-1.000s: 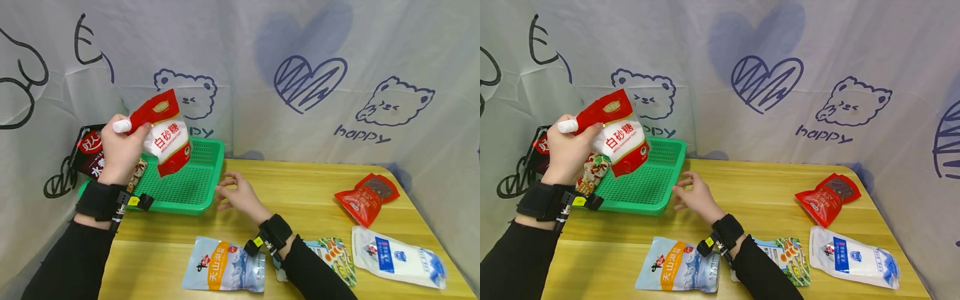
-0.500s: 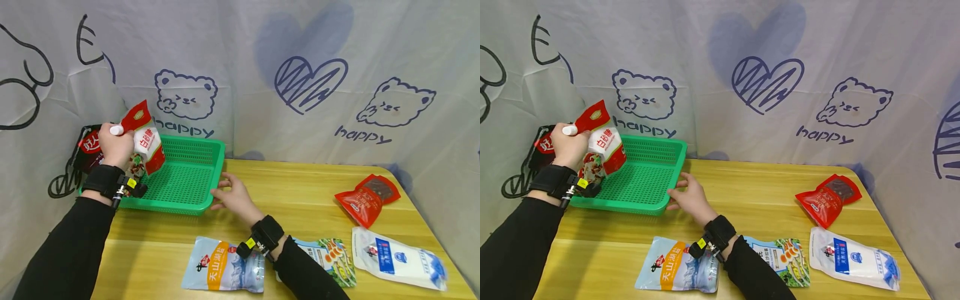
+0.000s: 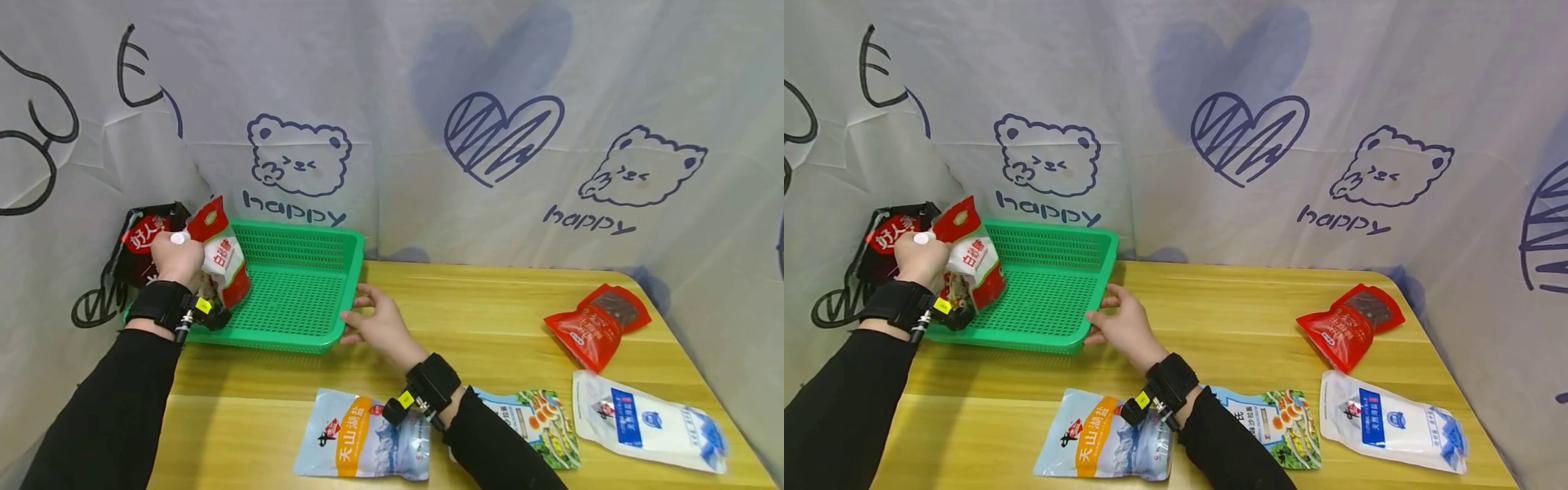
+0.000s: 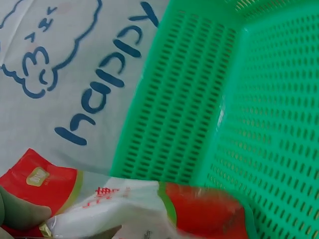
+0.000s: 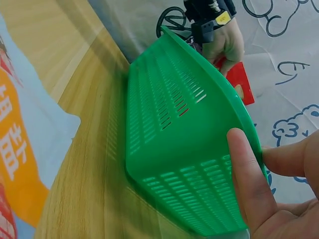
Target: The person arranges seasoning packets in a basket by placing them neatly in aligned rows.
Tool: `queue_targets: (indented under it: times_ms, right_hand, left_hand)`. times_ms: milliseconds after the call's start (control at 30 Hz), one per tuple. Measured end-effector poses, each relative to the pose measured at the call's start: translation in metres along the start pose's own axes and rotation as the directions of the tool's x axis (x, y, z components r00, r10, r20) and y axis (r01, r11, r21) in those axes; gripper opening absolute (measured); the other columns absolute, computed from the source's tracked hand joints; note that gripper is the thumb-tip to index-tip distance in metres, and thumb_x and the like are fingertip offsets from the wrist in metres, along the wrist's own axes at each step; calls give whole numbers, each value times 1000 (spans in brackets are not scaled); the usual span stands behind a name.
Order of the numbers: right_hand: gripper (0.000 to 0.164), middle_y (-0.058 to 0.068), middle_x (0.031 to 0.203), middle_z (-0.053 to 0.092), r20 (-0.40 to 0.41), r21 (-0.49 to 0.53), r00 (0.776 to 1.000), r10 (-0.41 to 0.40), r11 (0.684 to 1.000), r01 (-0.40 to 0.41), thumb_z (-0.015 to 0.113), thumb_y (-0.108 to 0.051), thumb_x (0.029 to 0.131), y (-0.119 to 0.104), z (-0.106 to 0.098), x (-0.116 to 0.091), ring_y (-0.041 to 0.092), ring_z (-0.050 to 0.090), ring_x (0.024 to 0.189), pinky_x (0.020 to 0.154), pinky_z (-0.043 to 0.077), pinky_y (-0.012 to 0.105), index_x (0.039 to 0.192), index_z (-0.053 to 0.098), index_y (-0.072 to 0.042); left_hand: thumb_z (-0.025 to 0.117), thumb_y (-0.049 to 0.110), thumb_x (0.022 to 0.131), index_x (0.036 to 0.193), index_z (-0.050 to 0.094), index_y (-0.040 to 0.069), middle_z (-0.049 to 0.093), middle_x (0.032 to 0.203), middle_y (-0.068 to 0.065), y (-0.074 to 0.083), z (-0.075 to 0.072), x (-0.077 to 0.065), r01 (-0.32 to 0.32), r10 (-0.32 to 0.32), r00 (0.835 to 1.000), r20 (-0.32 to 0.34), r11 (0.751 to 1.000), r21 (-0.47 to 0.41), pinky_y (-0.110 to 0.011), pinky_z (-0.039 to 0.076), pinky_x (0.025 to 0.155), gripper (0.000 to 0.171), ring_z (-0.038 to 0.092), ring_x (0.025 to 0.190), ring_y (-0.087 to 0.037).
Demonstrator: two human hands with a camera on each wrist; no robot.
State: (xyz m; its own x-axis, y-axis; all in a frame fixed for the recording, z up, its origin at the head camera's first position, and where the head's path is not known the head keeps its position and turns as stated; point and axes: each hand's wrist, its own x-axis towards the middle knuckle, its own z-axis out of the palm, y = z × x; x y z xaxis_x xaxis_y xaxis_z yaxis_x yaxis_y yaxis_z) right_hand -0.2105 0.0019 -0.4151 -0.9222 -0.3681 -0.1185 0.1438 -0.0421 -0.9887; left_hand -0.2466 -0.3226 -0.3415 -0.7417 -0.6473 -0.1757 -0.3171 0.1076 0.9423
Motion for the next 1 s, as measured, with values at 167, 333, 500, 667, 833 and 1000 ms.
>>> queue_targets:
  times_ms: [167, 333, 500, 667, 833, 1000]
  right_hand:
    - [68, 21, 130, 55, 2, 8, 1000, -7, 1000, 7, 65, 5, 99, 1, 1, -1, 21, 70, 74, 68, 63, 35, 159, 33, 1]
    - [69, 21, 132, 54, 6, 10, 1000, -5, 1000, 5, 65, 5, 99, 2, 0, -1, 21, 69, 74, 68, 63, 36, 159, 32, 1]
    - [70, 21, 132, 54, 12, 11, 1000, 2, 1000, -2, 65, 4, 99, 4, -1, 1, 23, 69, 75, 68, 63, 36, 160, 31, -1]
    - [70, 21, 133, 54, 13, 2, 1000, 6, 1000, -6, 65, 3, 99, 3, -1, 2, 22, 69, 75, 69, 63, 35, 160, 31, -1]
    - [70, 22, 134, 53, 14, -7, 1000, 4, 1000, -4, 65, 3, 100, 1, -2, 0, 20, 69, 75, 69, 63, 34, 160, 31, -1]
    - [69, 23, 135, 53, 23, -11, 1000, 8, 1000, -7, 65, 2, 100, 1, -1, 0, 19, 69, 76, 70, 63, 34, 161, 30, -1]
  left_hand:
    - [50, 3, 101, 156, 28, -2, 30, 164, -19, -9, -4, -1, -26, 25, 999, 21, 999, 32, -44, 44, 114, 60, 39, 144, -33]
    - [52, 3, 101, 155, 26, -4, 29, 163, -23, -16, -9, -5, -79, 75, 996, 50, 993, 91, -51, 43, 113, 60, 38, 144, -38]
    - [56, 9, 104, 158, 24, -2, 28, 163, -24, -22, -15, -7, -105, 94, 992, 87, 986, 128, -49, 46, 111, 64, 38, 144, -39]
    - [55, 16, 106, 162, 21, -1, 27, 162, -27, -26, -21, -12, -123, 96, 984, 152, 976, 181, -31, 54, 90, 67, 41, 140, -41]
    - [55, 16, 106, 160, 24, -4, 31, 160, -30, -29, -25, -18, -165, 134, 978, 157, 966, 199, -40, 53, 94, 65, 44, 137, -43]
    - [56, 18, 106, 161, 24, -4, 33, 159, -30, -31, -27, -25, -198, 167, 973, 158, 958, 206, -52, 48, 105, 67, 44, 137, -43]
